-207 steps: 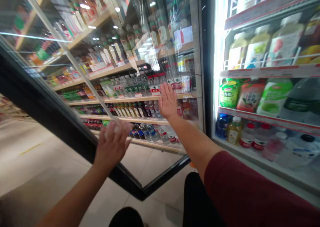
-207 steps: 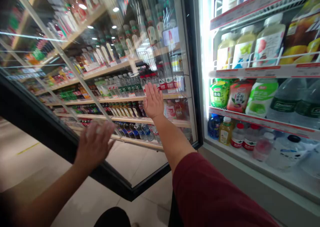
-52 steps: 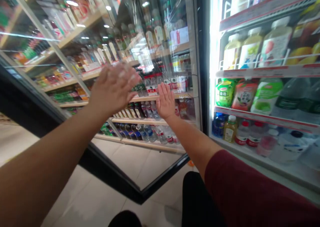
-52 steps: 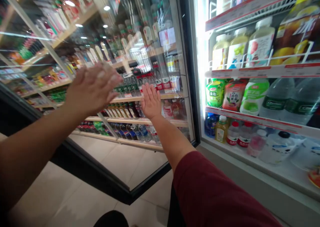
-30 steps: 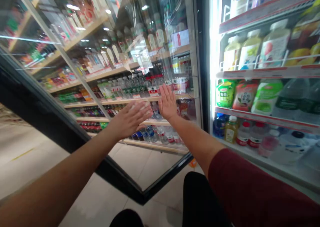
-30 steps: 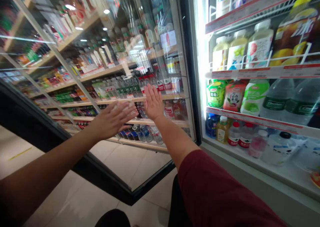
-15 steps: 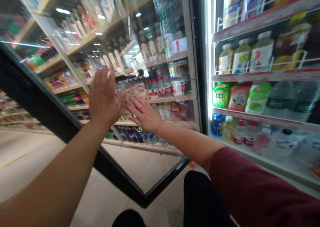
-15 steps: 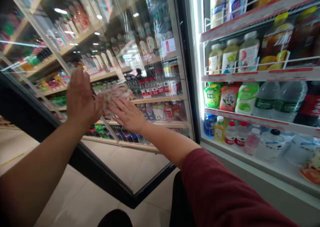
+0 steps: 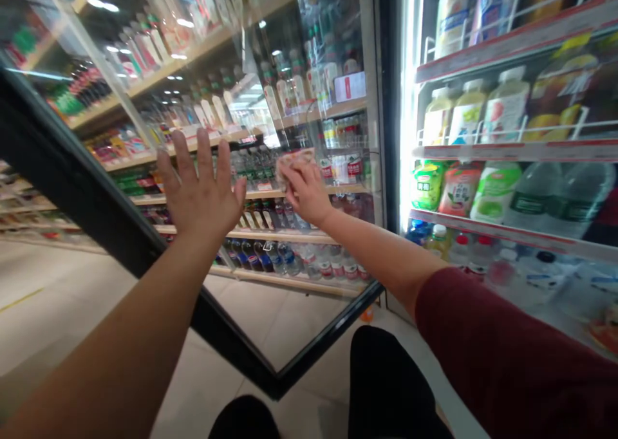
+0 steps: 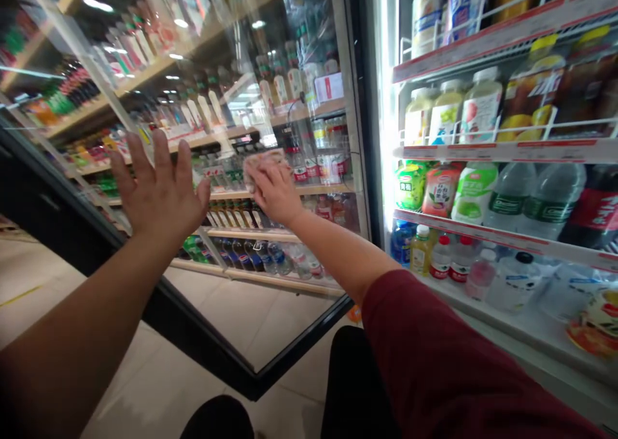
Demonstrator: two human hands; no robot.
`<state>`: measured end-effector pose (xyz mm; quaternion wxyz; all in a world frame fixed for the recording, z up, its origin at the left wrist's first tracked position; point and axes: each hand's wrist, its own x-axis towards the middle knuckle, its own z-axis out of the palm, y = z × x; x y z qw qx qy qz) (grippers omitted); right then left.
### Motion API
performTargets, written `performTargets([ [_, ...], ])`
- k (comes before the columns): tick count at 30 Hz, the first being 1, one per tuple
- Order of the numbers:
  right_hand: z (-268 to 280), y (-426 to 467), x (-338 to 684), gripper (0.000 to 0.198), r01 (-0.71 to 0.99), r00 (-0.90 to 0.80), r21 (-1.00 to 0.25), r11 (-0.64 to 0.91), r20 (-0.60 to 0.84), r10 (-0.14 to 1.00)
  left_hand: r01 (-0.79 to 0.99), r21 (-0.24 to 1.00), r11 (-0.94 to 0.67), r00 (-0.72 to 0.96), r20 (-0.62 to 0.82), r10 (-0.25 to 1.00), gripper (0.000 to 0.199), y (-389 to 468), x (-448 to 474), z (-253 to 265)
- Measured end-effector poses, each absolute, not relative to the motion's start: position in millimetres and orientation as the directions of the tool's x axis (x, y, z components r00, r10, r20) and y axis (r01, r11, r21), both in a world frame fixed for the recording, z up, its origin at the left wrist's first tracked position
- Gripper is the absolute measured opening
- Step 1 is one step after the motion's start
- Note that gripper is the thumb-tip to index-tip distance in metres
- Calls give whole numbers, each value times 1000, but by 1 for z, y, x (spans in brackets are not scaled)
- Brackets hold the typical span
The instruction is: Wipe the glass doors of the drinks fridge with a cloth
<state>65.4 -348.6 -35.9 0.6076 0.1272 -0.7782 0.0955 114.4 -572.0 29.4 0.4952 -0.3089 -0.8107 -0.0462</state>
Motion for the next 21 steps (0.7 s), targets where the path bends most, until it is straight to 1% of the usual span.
performTargets([
  [2,-42,-340,66,47,-342,-250,79,936,953,-171,555,-228,800,-290,848,443,77,-572,112,28],
  [3,-36,-334,65,47,-346,-246,99,933,950,-192,557,-231,798,-281,852,443,76,-573,109,28],
  [4,-25,-328,62,49,-335,-231,94,938,956,-179,557,-234,797,-271,855,441,76,-573,107,27],
  [5,-11,-321,59,51,-307,-208,53,950,971,-121,561,-239,792,-266,854,447,75,-574,104,27],
  [7,13,-308,52,56,-233,-164,-89,968,985,51,568,-247,785,-261,851,456,74,-575,101,26],
  [8,18,-303,49,58,-203,-156,-148,968,981,117,568,-248,784,-256,853,455,74,-576,99,26],
  [9,18,-300,46,60,-184,-161,-182,966,975,153,569,-245,785,-248,859,448,73,-576,99,26],
  [10,12,-297,45,61,-179,-181,-189,966,971,156,572,-241,784,-246,862,444,73,-576,98,26],
  [13,-22,-292,44,62,-231,-241,-130,964,968,73,595,-225,771,-256,857,448,77,-577,96,26],
  [15,-32,-285,41,61,-260,-243,-103,960,969,38,605,-227,763,-273,842,466,78,-577,95,26],
  [17,-20,-275,34,61,-248,-216,-95,964,976,40,587,-241,773,-284,832,476,78,-577,94,26],
  [21,24,-253,20,64,-163,-174,-150,975,977,121,538,-248,806,-316,827,465,78,-577,95,27],
])
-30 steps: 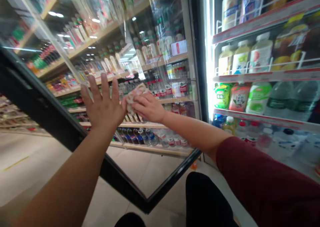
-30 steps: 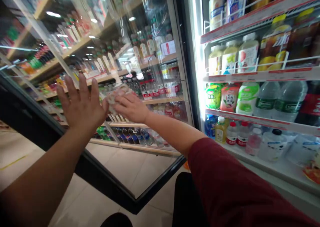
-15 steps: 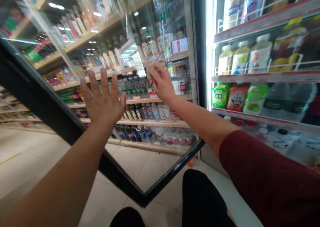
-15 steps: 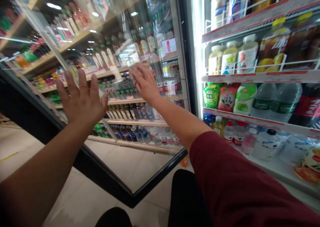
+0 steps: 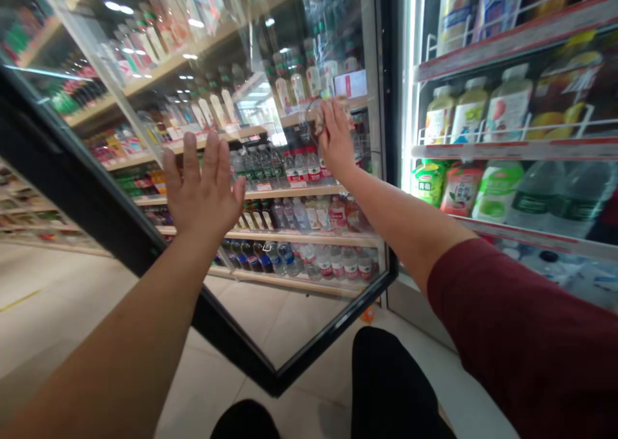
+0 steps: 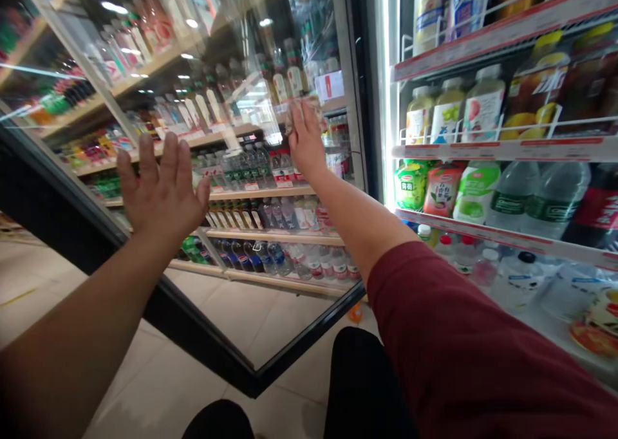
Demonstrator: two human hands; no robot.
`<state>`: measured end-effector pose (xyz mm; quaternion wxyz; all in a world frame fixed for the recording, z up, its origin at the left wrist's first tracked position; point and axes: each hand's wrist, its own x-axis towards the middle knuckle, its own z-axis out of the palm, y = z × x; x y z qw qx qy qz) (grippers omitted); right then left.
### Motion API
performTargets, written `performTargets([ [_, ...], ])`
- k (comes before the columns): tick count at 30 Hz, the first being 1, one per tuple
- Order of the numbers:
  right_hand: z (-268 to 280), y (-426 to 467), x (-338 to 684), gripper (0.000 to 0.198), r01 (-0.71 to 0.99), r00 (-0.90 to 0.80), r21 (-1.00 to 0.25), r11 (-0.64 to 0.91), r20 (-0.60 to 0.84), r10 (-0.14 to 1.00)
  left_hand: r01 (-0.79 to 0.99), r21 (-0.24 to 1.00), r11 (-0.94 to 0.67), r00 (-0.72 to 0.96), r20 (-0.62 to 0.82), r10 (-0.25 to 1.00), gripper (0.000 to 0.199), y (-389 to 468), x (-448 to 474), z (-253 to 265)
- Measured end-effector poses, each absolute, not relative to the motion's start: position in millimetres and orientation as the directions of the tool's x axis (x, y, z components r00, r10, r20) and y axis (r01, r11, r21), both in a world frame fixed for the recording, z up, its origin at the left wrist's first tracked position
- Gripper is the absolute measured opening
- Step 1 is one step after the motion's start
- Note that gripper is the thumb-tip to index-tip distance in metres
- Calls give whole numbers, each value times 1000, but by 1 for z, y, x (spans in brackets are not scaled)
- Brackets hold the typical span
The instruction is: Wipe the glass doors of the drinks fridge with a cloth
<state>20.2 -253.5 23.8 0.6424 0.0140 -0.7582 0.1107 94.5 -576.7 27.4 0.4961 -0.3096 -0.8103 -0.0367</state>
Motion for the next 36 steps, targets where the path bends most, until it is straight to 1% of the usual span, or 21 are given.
performTargets([
  [2,18,-250,19,65,-133,-177,-196,972,969,171,534,-252,807,-333,815,475,78,-577,94,28],
  [5,-27,-252,25,65,-117,-172,-271,956,953,249,542,-269,796,-310,817,487,79,-578,93,27],
  [7,-52,-249,26,65,-122,-175,-301,946,945,278,551,-275,788,-275,831,483,78,-578,91,26],
  [8,-56,-245,26,64,-123,-177,-308,943,942,285,556,-281,782,-261,834,485,78,-579,90,26],
  [10,-46,-231,21,64,-114,-174,-329,938,936,307,567,-300,767,-249,825,507,78,-580,88,25],
  [13,-12,-204,11,65,-85,-169,-373,924,919,355,590,-304,748,-243,816,524,78,-583,86,25],
  [15,-10,-193,9,66,-77,-183,-398,914,907,379,609,-295,737,-229,824,519,79,-583,84,25],
  [17,-40,-193,16,66,-85,-208,-435,896,887,411,620,-297,726,-205,833,515,79,-583,81,25],
  [19,-93,-200,30,66,-100,-235,-500,860,852,468,618,-293,730,-182,849,495,76,-581,77,25],
  [22,-165,-209,47,66,-112,-269,-543,832,823,500,609,-295,736,-149,869,471,75,-579,70,24],
  [23,-175,-209,48,66,-111,-271,-555,824,815,512,606,-307,734,-132,871,474,75,-578,68,24],
  [25,-172,-203,43,67,-105,-259,-575,812,804,536,596,-342,726,-94,868,487,76,-578,65,23],
  [28,-138,-193,28,68,-99,-238,-577,810,805,544,584,-373,721,-52,869,492,78,-579,61,21],
  [30,-128,-197,25,68,-105,-235,-559,822,817,526,597,-368,712,-42,873,486,79,-580,60,20],
  [32,-144,-214,30,68,-120,-248,-526,842,837,487,618,-351,703,-43,878,476,79,-580,59,20],
  [36,-205,-259,45,66,-164,-290,-457,874,869,400,630,-345,696,-39,881,472,82,-580,57,20],
])
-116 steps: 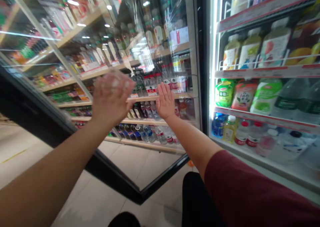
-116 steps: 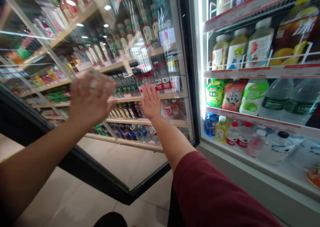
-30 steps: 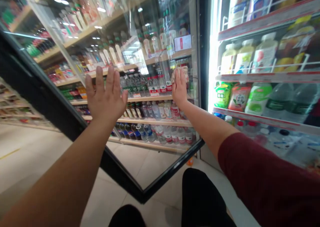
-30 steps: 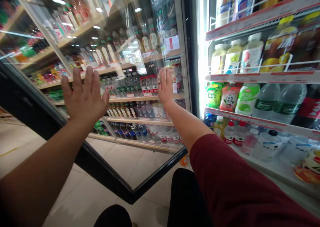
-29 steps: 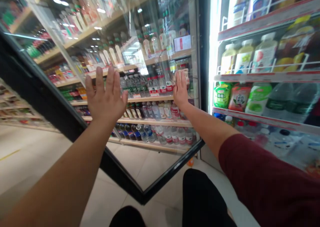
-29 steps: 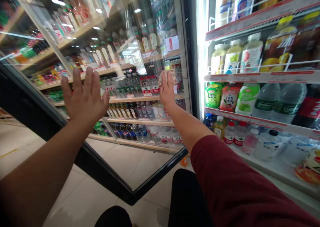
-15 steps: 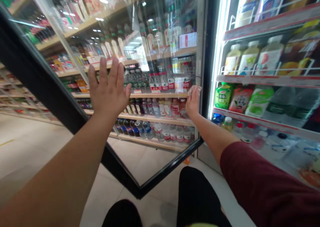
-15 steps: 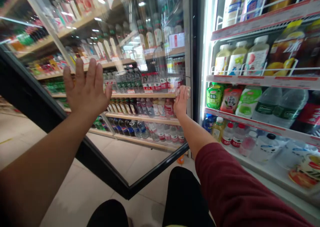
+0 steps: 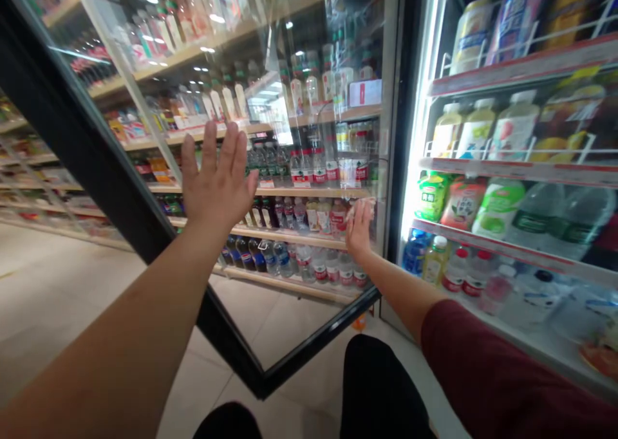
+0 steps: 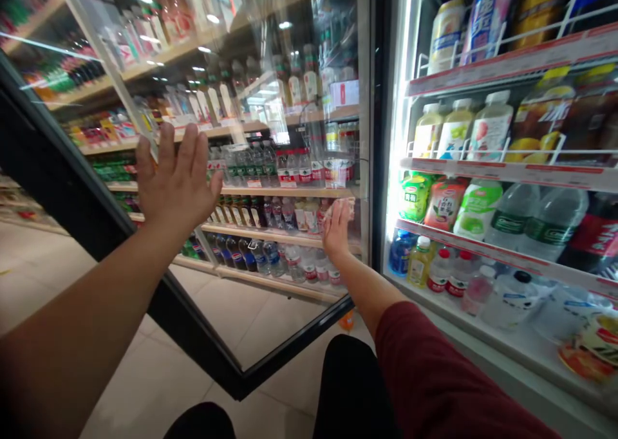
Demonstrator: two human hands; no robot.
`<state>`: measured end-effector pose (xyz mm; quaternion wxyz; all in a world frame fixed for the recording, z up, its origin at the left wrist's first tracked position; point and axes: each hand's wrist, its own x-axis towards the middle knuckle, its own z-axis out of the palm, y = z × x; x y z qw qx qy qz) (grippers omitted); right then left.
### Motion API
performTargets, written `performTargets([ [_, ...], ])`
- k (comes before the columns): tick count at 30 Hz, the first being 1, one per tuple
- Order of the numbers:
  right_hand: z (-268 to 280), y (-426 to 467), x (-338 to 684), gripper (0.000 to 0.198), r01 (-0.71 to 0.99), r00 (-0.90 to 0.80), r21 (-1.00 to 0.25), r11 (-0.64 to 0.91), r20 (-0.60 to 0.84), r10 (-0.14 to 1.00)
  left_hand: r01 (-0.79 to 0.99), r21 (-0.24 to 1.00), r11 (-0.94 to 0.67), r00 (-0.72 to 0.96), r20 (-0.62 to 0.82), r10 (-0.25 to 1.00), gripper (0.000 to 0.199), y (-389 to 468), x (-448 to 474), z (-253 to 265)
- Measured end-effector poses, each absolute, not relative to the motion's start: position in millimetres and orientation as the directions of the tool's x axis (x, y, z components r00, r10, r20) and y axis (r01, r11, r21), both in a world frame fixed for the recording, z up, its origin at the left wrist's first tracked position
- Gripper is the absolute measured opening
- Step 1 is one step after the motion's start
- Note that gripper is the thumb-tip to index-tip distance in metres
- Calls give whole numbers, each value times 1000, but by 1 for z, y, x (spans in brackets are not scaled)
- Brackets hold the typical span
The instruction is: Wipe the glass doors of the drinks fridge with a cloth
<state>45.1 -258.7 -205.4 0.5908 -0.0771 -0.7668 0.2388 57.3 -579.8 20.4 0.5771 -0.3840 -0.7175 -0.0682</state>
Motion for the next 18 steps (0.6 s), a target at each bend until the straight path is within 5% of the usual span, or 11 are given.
performTargets([
  [8,-135,-260,29,65,-201,-256,-377,904,911,323,595,-366,715,-42,874,483,77,-581,54,19],
  [14,-166,-305,46,62,-260,-305,-271,927,934,188,623,-347,701,-44,879,475,76,-580,54,20],
  [18,-137,-320,45,62,-270,-298,-227,936,944,143,612,-356,706,-44,877,479,77,-580,53,20],
])
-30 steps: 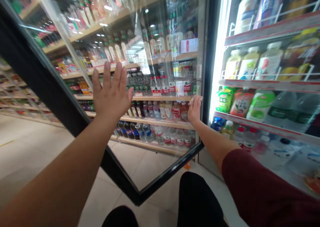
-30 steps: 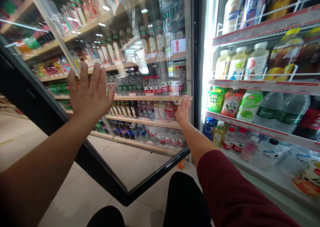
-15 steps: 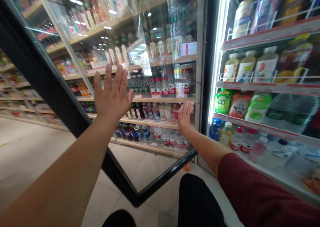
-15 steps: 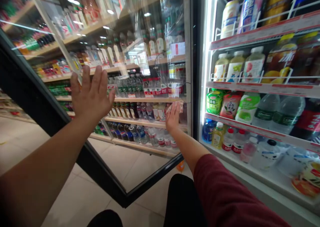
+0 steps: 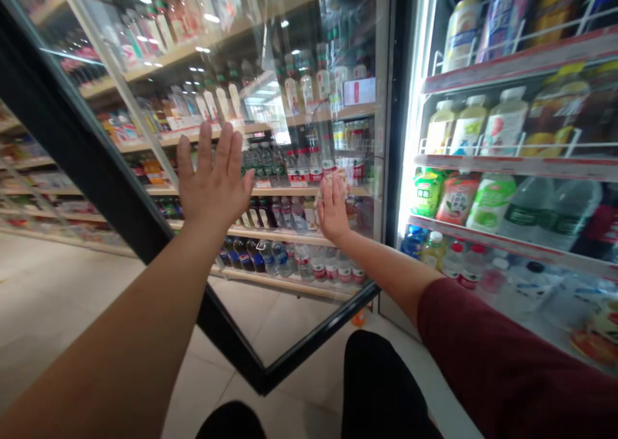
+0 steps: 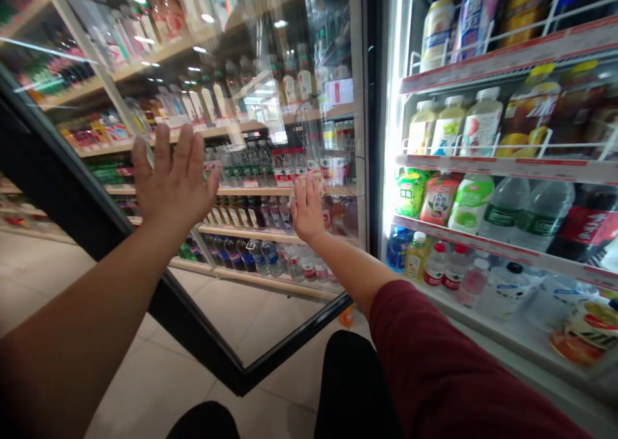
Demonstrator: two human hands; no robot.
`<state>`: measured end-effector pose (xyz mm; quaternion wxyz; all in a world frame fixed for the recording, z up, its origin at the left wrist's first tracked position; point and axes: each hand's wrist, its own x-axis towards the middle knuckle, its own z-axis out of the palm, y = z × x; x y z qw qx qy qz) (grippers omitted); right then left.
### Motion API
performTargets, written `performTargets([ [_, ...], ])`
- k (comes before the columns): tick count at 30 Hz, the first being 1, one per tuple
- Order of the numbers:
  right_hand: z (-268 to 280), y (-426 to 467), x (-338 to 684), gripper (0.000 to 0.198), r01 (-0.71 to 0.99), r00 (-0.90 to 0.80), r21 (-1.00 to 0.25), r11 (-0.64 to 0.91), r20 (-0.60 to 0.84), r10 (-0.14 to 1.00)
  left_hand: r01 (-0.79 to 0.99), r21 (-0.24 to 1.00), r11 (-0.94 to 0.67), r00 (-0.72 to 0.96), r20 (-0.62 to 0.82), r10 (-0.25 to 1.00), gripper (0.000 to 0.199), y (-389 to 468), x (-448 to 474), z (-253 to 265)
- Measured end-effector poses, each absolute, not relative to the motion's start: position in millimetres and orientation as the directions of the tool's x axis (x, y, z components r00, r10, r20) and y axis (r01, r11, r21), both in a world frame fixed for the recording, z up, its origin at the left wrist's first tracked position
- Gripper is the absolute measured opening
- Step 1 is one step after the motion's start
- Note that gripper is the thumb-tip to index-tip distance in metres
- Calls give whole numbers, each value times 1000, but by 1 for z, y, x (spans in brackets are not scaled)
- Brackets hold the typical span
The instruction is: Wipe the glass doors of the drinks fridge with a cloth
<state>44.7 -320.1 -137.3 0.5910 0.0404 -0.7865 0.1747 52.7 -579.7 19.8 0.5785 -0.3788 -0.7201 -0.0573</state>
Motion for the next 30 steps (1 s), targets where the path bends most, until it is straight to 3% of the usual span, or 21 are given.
performTargets([
  [4,-98,-331,42,61,-277,-268,-170,946,959,94,594,-359,720,-66,870,488,75,-580,53,20],
  [10,-134,-377,59,56,-332,-321,-15,943,942,-98,617,-334,713,-96,867,489,77,-577,55,21],
  [17,-73,-422,69,58,-247,-313,-80,966,950,-2,673,-256,694,-128,884,450,80,-576,63,22],
  [21,-64,-433,71,57,-215,-309,-144,966,948,73,667,-272,694,-119,880,459,79,-575,67,23],
  [30,33,-412,48,61,-293,-186,-170,941,975,119,680,-210,703,-184,878,441,75,-572,72,25],
])
